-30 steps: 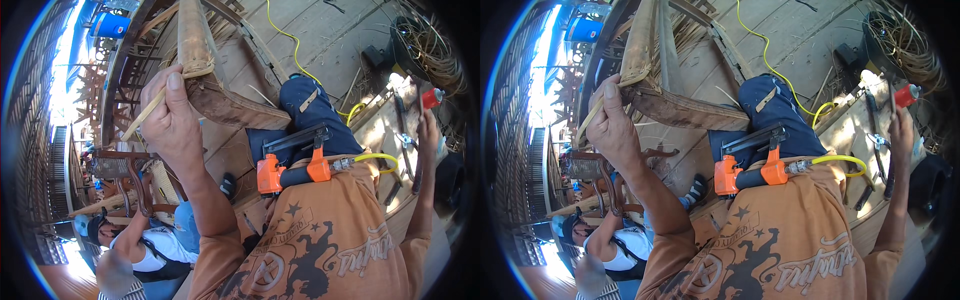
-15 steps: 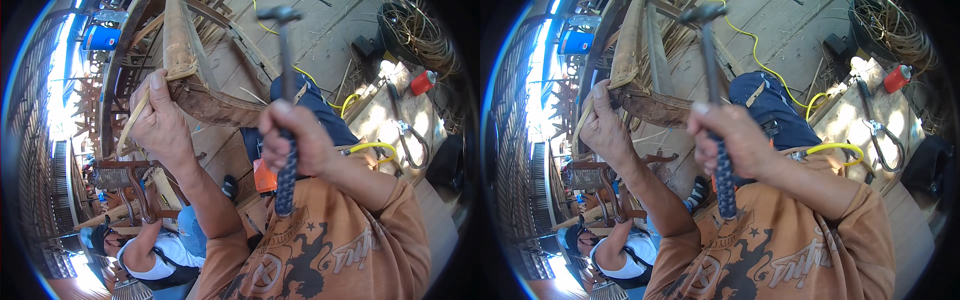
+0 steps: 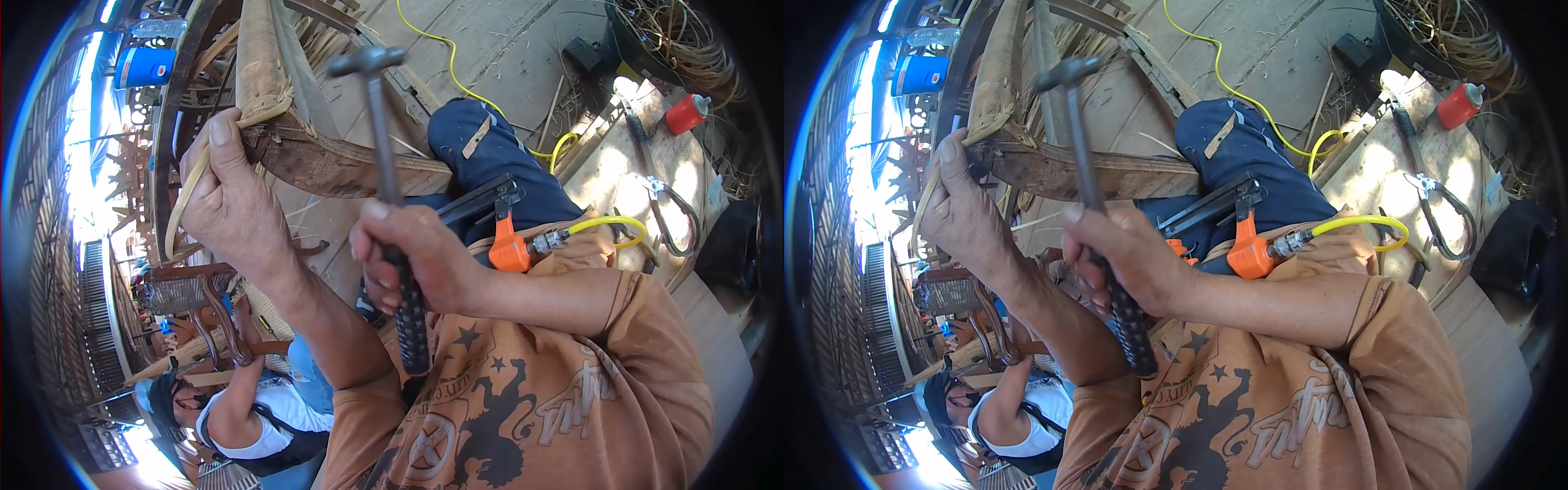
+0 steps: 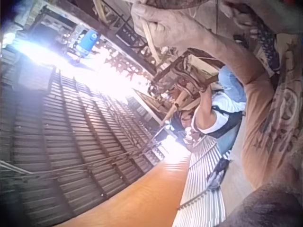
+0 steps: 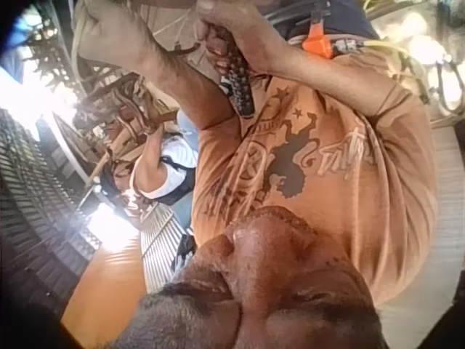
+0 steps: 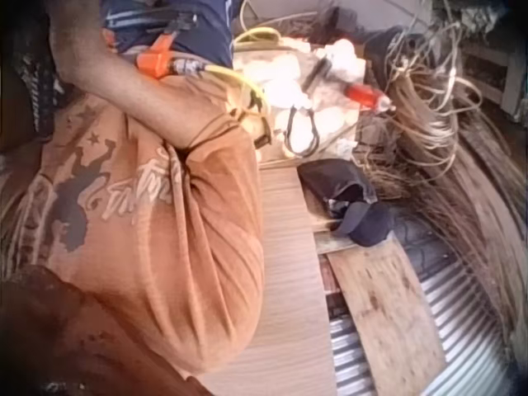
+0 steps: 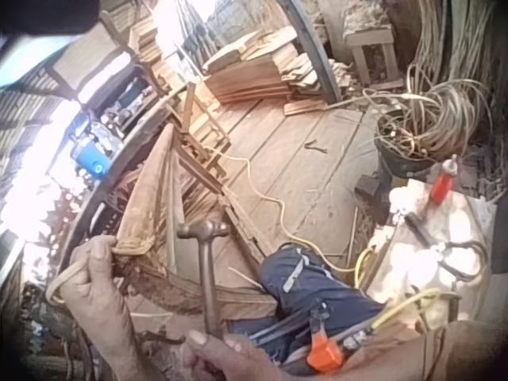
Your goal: Attaching rattan strips to a wooden chair frame using tools like a hammer, pliers, and a staple gun.
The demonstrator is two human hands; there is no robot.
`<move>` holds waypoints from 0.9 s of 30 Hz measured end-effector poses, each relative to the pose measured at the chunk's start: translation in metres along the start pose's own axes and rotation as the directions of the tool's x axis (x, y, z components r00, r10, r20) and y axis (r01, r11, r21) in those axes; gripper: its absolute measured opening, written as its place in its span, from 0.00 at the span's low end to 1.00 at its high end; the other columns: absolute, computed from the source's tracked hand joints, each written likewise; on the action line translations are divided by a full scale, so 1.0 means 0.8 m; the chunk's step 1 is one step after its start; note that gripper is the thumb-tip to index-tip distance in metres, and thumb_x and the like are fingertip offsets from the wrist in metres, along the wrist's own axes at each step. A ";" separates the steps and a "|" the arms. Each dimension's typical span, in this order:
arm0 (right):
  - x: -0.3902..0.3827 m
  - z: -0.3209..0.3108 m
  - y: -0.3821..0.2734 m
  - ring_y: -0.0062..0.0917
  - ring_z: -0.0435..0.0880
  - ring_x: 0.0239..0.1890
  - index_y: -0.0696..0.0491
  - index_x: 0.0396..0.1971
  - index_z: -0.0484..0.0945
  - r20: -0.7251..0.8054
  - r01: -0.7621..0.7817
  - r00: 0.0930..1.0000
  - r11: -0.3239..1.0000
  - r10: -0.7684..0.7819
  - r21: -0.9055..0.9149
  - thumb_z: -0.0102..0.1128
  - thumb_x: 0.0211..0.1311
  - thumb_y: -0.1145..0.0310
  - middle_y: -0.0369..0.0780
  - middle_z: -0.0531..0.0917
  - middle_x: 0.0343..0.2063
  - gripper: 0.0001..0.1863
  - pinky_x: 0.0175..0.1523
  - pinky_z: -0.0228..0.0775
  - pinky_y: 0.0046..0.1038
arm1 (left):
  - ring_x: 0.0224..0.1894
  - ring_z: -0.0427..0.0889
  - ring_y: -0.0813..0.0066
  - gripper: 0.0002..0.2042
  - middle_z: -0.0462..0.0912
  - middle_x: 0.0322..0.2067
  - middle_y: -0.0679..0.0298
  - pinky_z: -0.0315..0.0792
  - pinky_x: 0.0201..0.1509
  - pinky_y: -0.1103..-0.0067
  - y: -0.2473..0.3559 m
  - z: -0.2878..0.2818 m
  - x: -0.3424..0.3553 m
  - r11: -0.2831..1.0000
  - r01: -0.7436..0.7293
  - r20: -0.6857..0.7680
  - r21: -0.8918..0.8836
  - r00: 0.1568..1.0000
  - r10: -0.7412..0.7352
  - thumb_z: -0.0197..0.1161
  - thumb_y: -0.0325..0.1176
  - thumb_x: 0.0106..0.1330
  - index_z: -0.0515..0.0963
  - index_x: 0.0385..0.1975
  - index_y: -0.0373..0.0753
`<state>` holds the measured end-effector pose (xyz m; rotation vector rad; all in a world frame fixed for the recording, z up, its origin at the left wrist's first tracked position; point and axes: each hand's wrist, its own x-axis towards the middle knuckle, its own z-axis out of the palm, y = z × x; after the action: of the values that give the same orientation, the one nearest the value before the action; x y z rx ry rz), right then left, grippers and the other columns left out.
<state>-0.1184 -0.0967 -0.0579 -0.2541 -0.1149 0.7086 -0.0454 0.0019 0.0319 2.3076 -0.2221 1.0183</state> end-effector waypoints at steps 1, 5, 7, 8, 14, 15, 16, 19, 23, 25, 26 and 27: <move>0.001 0.002 0.000 0.20 0.65 0.11 0.55 0.24 0.69 -0.056 0.088 0.995 0.991 -0.083 0.096 0.44 0.64 0.51 0.32 0.63 0.09 0.22 0.18 0.61 0.23 | 0.32 0.76 0.79 0.10 0.81 0.30 0.61 0.70 0.39 0.82 0.000 0.000 0.000 1.000 0.000 0.000 0.007 1.000 0.000 0.56 0.32 0.65 0.80 0.32 0.30; 0.001 0.004 -0.002 0.20 0.66 0.12 0.55 0.23 0.69 0.034 -0.054 0.998 0.998 0.054 -0.013 0.48 0.63 0.54 0.33 0.64 0.11 0.19 0.19 0.59 0.22 | 0.31 0.75 0.80 0.11 0.80 0.28 0.62 0.70 0.37 0.82 0.001 0.000 0.001 1.000 0.028 0.003 -0.009 1.000 -0.028 0.57 0.32 0.65 0.80 0.32 0.30; 0.000 0.003 -0.005 0.20 0.66 0.13 0.55 0.24 0.69 0.054 -0.075 0.996 0.997 0.075 -0.014 0.50 0.62 0.54 0.33 0.64 0.11 0.18 0.19 0.60 0.23 | 0.30 0.75 0.81 0.11 0.80 0.27 0.63 0.70 0.36 0.83 0.002 0.001 0.001 0.999 0.045 0.013 -0.028 0.999 -0.044 0.57 0.32 0.65 0.80 0.32 0.30; -0.001 0.003 -0.006 0.20 0.66 0.12 0.55 0.24 0.69 0.003 -0.055 0.998 0.998 0.055 0.028 0.49 0.62 0.54 0.33 0.64 0.11 0.18 0.19 0.60 0.23 | 0.30 0.75 0.81 0.11 0.80 0.26 0.63 0.70 0.35 0.83 0.002 0.002 0.001 0.999 0.042 0.005 -0.025 0.999 -0.042 0.56 0.33 0.65 0.80 0.32 0.30; -0.003 0.005 -0.004 0.19 0.66 0.13 0.54 0.22 0.69 -0.039 -0.027 0.999 0.994 0.031 0.109 0.49 0.62 0.55 0.32 0.64 0.11 0.18 0.20 0.61 0.22 | 0.29 0.74 0.82 0.11 0.80 0.26 0.63 0.70 0.34 0.84 0.004 0.002 0.001 0.999 0.029 0.007 -0.029 1.000 -0.029 0.56 0.33 0.65 0.80 0.32 0.30; -0.003 0.005 -0.005 0.19 0.66 0.13 0.54 0.22 0.69 0.071 -0.146 0.987 0.989 0.146 -0.006 0.49 0.62 0.55 0.31 0.64 0.11 0.18 0.20 0.61 0.22 | 0.29 0.74 0.82 0.11 0.80 0.26 0.63 0.70 0.34 0.83 0.004 0.002 0.002 0.999 0.025 0.006 -0.044 1.000 -0.024 0.56 0.33 0.65 0.80 0.32 0.30; -0.005 0.004 -0.007 0.19 0.68 0.13 0.55 0.20 0.69 0.023 -0.213 0.977 0.977 0.213 0.016 0.50 0.62 0.57 0.32 0.64 0.11 0.17 0.20 0.61 0.21 | 0.29 0.74 0.82 0.11 0.80 0.26 0.63 0.70 0.34 0.83 0.004 0.002 0.002 0.999 0.034 0.010 -0.022 0.999 -0.034 0.56 0.33 0.65 0.80 0.32 0.30; -0.007 -0.003 -0.014 0.19 0.68 0.13 0.54 0.19 0.69 -0.097 -0.023 0.995 0.994 0.034 0.111 0.50 0.62 0.59 0.32 0.65 0.10 0.16 0.19 0.61 0.22 | 0.30 0.74 0.82 0.11 0.80 0.28 0.63 0.69 0.36 0.84 0.002 0.002 0.002 0.998 0.043 0.027 -0.042 0.999 -0.042 0.56 0.34 0.65 0.80 0.32 0.30; -0.002 0.002 -0.024 0.19 0.67 0.11 0.55 0.21 0.70 0.040 -0.045 0.998 0.991 0.051 -0.124 0.53 0.60 0.58 0.33 0.66 0.10 0.15 0.17 0.60 0.22 | 0.31 0.74 0.80 0.11 0.79 0.28 0.63 0.69 0.36 0.83 0.003 -0.002 0.005 0.997 0.026 0.045 0.070 0.999 -0.029 0.56 0.32 0.65 0.80 0.32 0.30; -0.005 0.003 -0.037 0.19 0.67 0.11 0.55 0.23 0.70 -0.083 -0.187 0.981 0.975 0.177 -0.124 0.55 0.58 0.58 0.33 0.66 0.10 0.15 0.16 0.60 0.21 | 0.31 0.74 0.79 0.10 0.79 0.29 0.62 0.68 0.36 0.81 0.005 -0.003 0.007 0.996 -0.010 0.044 0.085 0.999 0.006 0.55 0.31 0.65 0.80 0.32 0.30; -0.008 0.001 -0.049 0.18 0.67 0.11 0.55 0.23 0.70 -0.188 -0.247 0.957 0.960 0.220 -0.133 0.56 0.58 0.58 0.32 0.66 0.10 0.15 0.16 0.60 0.21 | 0.31 0.74 0.78 0.10 0.79 0.29 0.61 0.68 0.36 0.81 0.007 -0.004 0.008 0.998 0.007 0.064 0.069 0.998 -0.011 0.55 0.31 0.64 0.80 0.31 0.30; -0.014 0.000 -0.062 0.17 0.67 0.11 0.55 0.23 0.70 -0.252 -0.185 0.960 0.949 0.120 -0.255 0.56 0.58 0.58 0.32 0.66 0.10 0.15 0.16 0.60 0.21 | 0.31 0.75 0.77 0.09 0.79 0.30 0.61 0.69 0.37 0.81 0.007 -0.006 0.009 0.998 0.040 0.073 0.048 0.996 -0.044 0.56 0.30 0.64 0.79 0.31 0.30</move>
<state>-0.0961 -0.1403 -0.0450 -0.6188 0.0321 0.8126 -0.0459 0.0006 0.0422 2.3842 -0.1801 0.9278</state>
